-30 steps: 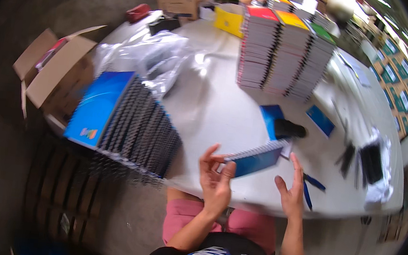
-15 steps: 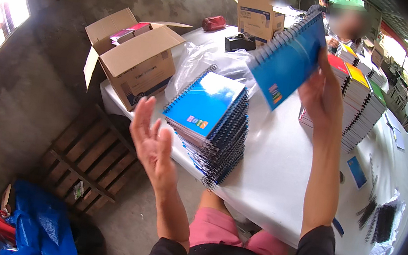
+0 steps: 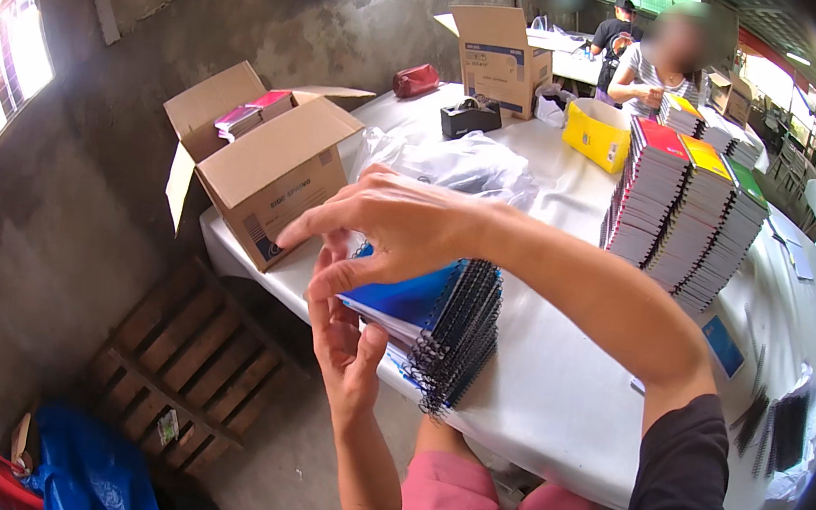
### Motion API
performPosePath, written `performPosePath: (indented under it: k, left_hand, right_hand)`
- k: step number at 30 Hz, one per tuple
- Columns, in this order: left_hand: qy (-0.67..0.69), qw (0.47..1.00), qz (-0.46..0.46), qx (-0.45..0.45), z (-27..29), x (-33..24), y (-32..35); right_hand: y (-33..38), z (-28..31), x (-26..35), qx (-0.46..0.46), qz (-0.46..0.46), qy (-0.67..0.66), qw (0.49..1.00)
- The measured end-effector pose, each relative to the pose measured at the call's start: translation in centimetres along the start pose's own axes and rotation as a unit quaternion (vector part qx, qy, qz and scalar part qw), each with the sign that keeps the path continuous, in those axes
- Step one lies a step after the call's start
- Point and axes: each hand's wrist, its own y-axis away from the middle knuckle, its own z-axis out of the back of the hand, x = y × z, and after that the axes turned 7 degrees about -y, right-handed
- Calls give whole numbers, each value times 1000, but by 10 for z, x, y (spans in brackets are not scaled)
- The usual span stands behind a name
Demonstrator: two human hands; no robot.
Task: The person assembles paper booklets by inserting spiral coils through punched holes and trimming the excess wire using a pair of pliers.
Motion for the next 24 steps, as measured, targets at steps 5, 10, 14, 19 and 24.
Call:
performPosePath:
  k: [5, 10, 14, 19, 24]
  left_hand:
    - [-115, 993, -23, 25, -3, -1, -7]
    - [-274, 918, -168, -232, 7, -40, 16]
    - [81, 940, -317, -95, -45, -56, 66]
    - [-79, 936, 61, 338, -188, 7, 110]
    - [-344, 766, 38, 541, -266, 71, 169]
  right_hand:
    - [72, 48, -10, -194, -56, -19, 979]
    - [278, 107, -32, -202, -471, 73, 855]
    - [479, 89, -11, 15, -710, 219, 669]
    - [550, 24, 0, -171, -737, 126, 642]
    - [492, 17, 2, -84, -727, 104, 674]
